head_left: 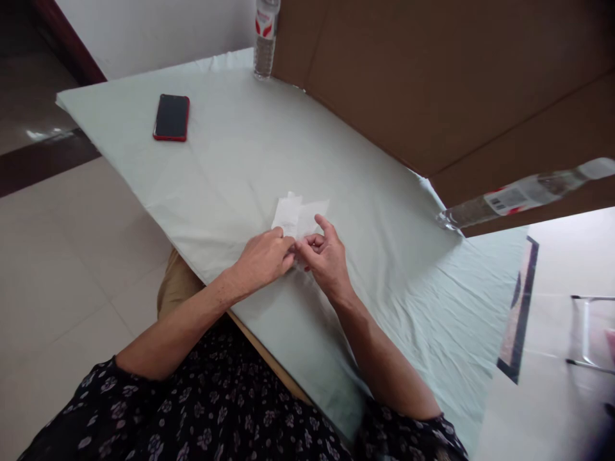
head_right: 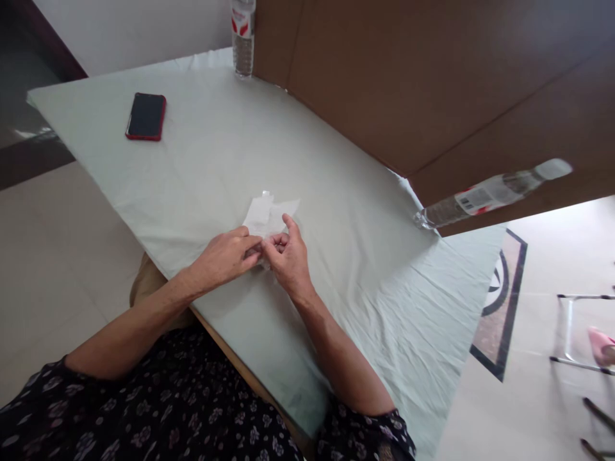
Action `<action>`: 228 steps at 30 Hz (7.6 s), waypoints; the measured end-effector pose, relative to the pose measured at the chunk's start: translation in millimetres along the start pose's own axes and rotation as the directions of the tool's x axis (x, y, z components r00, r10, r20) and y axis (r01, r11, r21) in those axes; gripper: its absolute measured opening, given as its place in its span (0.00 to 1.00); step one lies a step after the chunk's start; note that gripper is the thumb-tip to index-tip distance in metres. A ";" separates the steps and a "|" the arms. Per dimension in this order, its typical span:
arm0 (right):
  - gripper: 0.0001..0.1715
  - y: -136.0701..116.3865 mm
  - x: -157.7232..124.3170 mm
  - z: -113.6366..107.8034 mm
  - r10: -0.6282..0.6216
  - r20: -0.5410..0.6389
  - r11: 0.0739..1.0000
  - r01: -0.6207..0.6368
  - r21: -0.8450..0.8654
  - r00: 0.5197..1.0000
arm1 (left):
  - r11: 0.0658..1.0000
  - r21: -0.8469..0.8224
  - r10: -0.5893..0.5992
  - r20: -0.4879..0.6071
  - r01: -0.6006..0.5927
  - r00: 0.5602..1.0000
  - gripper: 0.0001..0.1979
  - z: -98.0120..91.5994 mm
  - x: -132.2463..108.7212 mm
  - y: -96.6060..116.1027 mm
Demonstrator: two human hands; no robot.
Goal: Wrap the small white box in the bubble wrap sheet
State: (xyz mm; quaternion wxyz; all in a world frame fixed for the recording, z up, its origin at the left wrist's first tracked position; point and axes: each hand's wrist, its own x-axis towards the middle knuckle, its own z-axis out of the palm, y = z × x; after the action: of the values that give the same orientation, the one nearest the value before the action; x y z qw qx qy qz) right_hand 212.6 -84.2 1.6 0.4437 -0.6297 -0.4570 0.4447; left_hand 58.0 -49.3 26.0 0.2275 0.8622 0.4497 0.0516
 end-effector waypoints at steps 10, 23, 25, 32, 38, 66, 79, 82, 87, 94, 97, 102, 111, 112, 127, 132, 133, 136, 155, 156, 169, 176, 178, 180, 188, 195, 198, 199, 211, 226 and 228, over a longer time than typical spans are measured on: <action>0.48 11.9 -9.0 -7.3 -0.212 0.182 0.961 0.238 -0.139 0.960 | 0.966 -0.241 0.078 -0.090 -0.098 0.993 0.11 3.8 1.2 -9.4; 0.44 7.1 -6.3 -16.7 -0.245 0.306 0.951 0.289 -0.107 0.920 | 0.955 -0.289 -0.136 -0.223 0.068 0.965 0.17 25.7 1.4 6.6; 0.42 7.6 -7.1 -17.9 -0.258 0.232 0.961 0.274 -0.037 0.938 | 0.963 -0.257 -0.139 -0.206 0.084 0.969 0.20 26.2 1.0 8.0; 0.24 24.0 0.1 -31.4 -0.186 -0.042 0.982 0.184 -0.029 0.982 | 0.980 -0.135 -0.161 -0.108 0.146 0.981 0.14 16.2 2.3 10.9; 0.17 37.6 18.0 -30.0 -0.208 0.049 0.967 0.213 -0.143 0.977 | 0.992 0.015 -0.128 0.024 0.128 0.991 0.10 -1.3 9.7 12.9; 0.23 16.1 77.0 -36.8 0.125 0.121 0.992 -0.124 -0.021 0.985 | 0.997 -0.042 -0.067 -0.069 0.064 0.995 0.13 13.6 4.0 9.3; 0.17 5.1 101.9 -12.5 0.046 0.254 0.993 -0.018 -0.114 0.966 | 0.999 -0.030 -0.030 -0.154 0.025 0.988 0.13 23.0 -1.4 7.7; 0.15 9.9 99.3 -8.6 -0.027 0.180 0.992 0.049 -0.119 0.983 | 0.999 -0.025 -0.028 -0.161 0.025 0.987 0.13 24.3 -2.9 8.2; 0.16 9.1 83.1 -8.0 -0.122 0.161 0.991 0.112 0.070 0.979 | 0.998 -0.055 -0.043 -0.181 0.033 0.983 0.11 23.7 -1.4 6.9; 0.15 -6.9 42.2 -20.3 -0.271 0.243 0.959 0.284 -0.019 0.931 | 0.985 -0.167 -0.085 -0.325 0.031 0.942 0.09 38.3 -5.9 1.6; 0.12 -7.3 28.2 -24.3 -0.305 0.255 0.937 0.337 -0.093 0.918 | 0.963 -0.261 -0.183 -0.437 0.071 0.881 0.14 46.3 -10.0 -0.4; 0.06 7.0 8.6 -25.2 -0.443 0.286 0.846 0.502 -0.180 0.850 | 0.967 -0.255 -0.154 -0.523 0.019 0.838 0.29 45.2 -11.7 -5.1; 0.25 46.3 -12.2 -26.1 -0.632 0.379 0.600 0.737 -0.312 0.676 | 0.945 -0.294 0.028 -0.364 -0.143 0.931 0.12 34.1 -16.2 -24.1; 0.25 50.2 -11.9 -26.0 -0.647 0.379 0.587 0.749 -0.306 0.662 | 0.935 -0.302 0.075 -0.340 -0.185 0.937 0.13 31.7 -18.7 -28.6; 0.17 24.5 29.6 -30.3 -0.198 0.211 0.973 0.219 -0.078 0.957 | 0.760 -0.630 0.042 -0.197 -0.159 0.979 0.20 24.6 14.8 -46.4; 0.24 26.1 33.5 -24.7 -0.088 0.206 0.996 0.080 0.049 0.975 | 0.736 -0.673 -0.014 -0.136 -0.082 0.991 0.20 23.9 23.1 -40.7; 0.25 26.5 33.0 -23.7 -0.097 0.204 0.994 0.084 0.070 0.974 | 0.740 -0.669 -0.027 -0.135 -0.071 0.990 0.20 24.2 24.6 -40.1; 0.31 28.4 30.8 -22.6 -0.135 0.225 0.989 0.118 0.088 0.965 | 0.745 -0.666 -0.061 -0.139 -0.048 0.988 0.19 24.2 29.2 -38.8; 0.27 30.4 38.7 -18.6 -0.137 0.112 0.982 0.119 0.147 0.984 | 0.223 -0.975 -0.024 -0.023 -0.017 0.999 0.44 45.6 27.9 -46.6; 0.24 27.9 42.4 -17.1 -0.138 0.113 0.981 0.120 0.153 0.984 | 0.234 -0.972 -0.023 -0.034 -0.028 0.999 0.43 45.1 27.4 -46.2; 0.10 9.7 46.6 -6.6 -0.135 0.031 0.979 0.129 0.155 0.990 | 0.321 -0.947 -0.046 -0.050 -0.033 0.998 0.42 44.2 29.1 -48.2; 0.11 8.6 41.4 -8.7 -0.192 0.034 0.981 0.191 0.032 0.981 | 0.521 -0.848 -0.088 -0.170 -0.100 0.981 0.35 45.4 28.5 -48.2; 0.10 9.2 38.6 -9.0 -0.207 0.044 0.978 0.207 -0.002 0.977 | 0.585 -0.803 -0.103 -0.212 -0.113 0.972 0.32 45.6 28.6 -48.3; 0.09 10.2 36.3 -9.2 -0.216 0.075 0.976 0.218 -0.021 0.973 | 0.612 -0.778 -0.103 -0.254 -0.140 0.962 0.30 46.0 29.0 -48.3; 0.10 22.2 32.3 -13.8 -0.549 0.146 0.726 0.556 -0.404 0.823 | 0.614 -0.776 -0.108 -0.263 -0.144 0.959 0.25 46.7 30.8 -49.7; 0.23 33.5 15.7 -27.6 -0.611 0.350 0.460 0.678 -0.574 0.710 | 0.693 -0.712 -0.123 -0.274 -0.115 0.954 0.24 43.4 29.2 -46.5; 0.27 31.3 13.3 -35.7 -0.607 0.245 0.553 0.623 -0.552 0.756 | 0.675 -0.726 -0.120 -0.283 -0.131 0.952 0.23 44.8 29.6 -46.4; 0.29 30.2 14.9 -38.4 -0.599 0.210 0.596 0.605 -0.528 0.773 | 0.663 -0.736 -0.118 -0.285 -0.138 0.951 0.23 45.4 29.8 -46.6; 0.44 41.6 38.0 -25.0 -0.437 0.325 0.753 0.539 -0.378 0.839 | 0.567 -0.796 -0.137 -0.345 -0.212 0.928 0.25 46.9 26.9 -47.5; 0.59 58.3 41.3 -37.2 -0.416 0.225 0.801 0.472 -0.368 0.881 | 0.716 -0.647 -0.074 -0.441 -0.260 0.894 0.31 50.5 26.6 -51.9; 0.58 57.6 41.8 -34.8 -0.434 0.239 0.785 0.495 -0.372 0.869 | 0.724 -0.641 -0.047 -0.412 -0.253 0.910 0.32 50.8 26.5 -51.4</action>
State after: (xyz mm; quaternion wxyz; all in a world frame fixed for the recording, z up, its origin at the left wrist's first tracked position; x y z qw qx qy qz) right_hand 264.4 -59.9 -53.2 0.3593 -0.5452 -0.7130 0.2555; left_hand 49.9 -20.4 -44.9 0.4275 0.7124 0.3858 0.4010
